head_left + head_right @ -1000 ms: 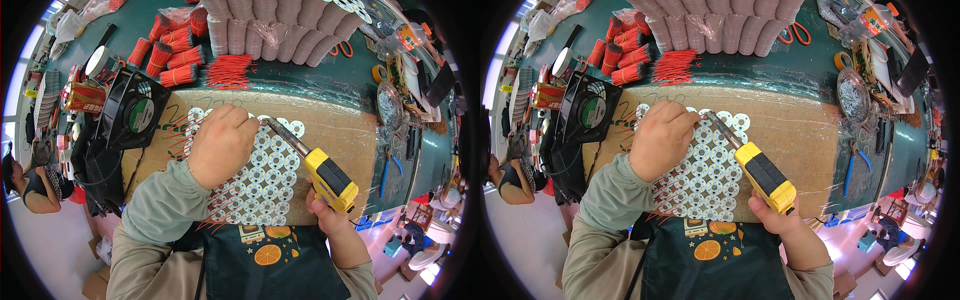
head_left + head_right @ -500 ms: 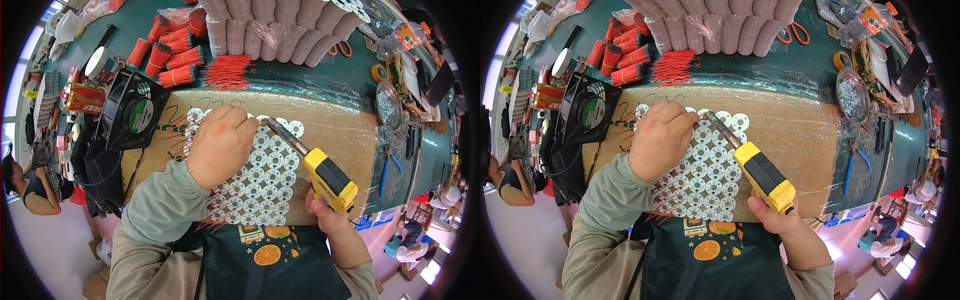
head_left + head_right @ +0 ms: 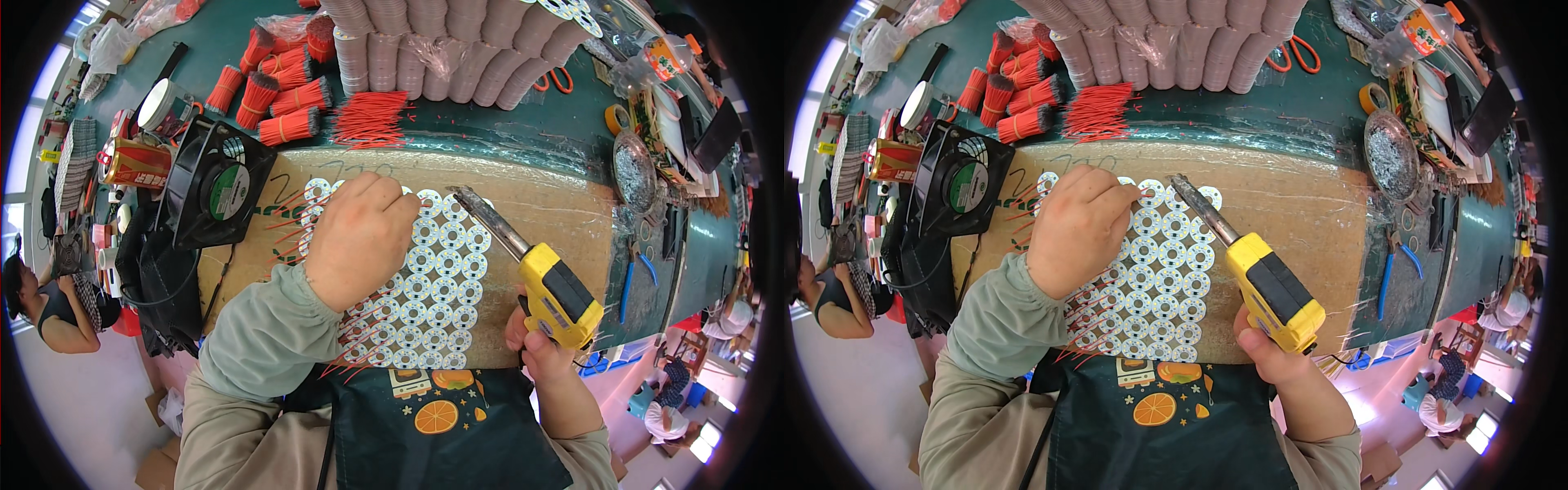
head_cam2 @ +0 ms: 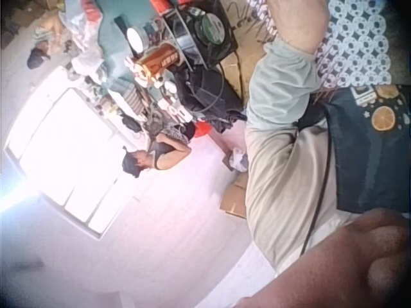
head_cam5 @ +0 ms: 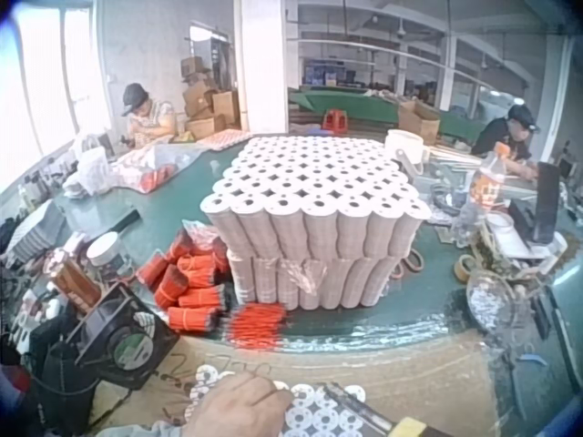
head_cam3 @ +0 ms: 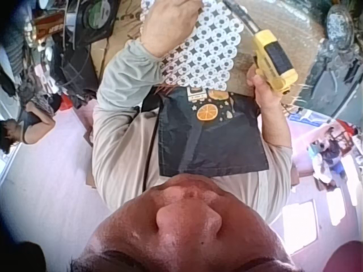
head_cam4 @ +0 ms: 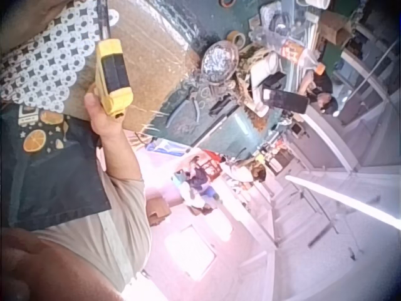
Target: The person solders red wires onto round LED circuit boards using a soldering iron, attaching the wires to the boards one by one.
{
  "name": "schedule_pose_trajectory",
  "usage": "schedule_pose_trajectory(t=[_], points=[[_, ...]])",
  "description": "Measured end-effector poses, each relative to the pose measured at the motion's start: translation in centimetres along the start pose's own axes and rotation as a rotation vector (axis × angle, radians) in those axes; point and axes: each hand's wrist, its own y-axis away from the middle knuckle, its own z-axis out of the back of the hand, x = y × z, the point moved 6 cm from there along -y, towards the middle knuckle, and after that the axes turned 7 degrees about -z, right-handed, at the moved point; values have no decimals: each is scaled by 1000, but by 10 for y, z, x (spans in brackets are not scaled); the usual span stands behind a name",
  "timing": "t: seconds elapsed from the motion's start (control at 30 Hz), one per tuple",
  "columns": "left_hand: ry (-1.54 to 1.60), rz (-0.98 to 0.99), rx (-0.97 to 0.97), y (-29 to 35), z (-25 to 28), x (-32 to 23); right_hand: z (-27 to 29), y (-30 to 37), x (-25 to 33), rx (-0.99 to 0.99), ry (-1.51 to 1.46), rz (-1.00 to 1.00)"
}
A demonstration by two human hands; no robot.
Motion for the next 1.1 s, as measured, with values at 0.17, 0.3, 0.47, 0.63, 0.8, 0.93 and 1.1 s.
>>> schedule_pose_trajectory(t=[0.17,0.3,0.47,0.63,0.8,0.93,1.1], points=[[-4,1,3,0,0,0,-5,0,5,39,-161,-45],[-14,4,6,0,0,-1,-6,1,5,78,-161,-17],[-8,8,-12,0,1,-1,-9,4,5,137,-128,40],[-9,9,-27,1,1,-1,-11,9,-2,93,-183,-86],[2,7,-55,1,3,-1,-9,7,1,105,-296,-89],[26,-6,-109,1,6,-2,-4,0,4,124,-446,-60],[32,-22,-133,3,10,-5,1,-7,5,142,-674,-116]])
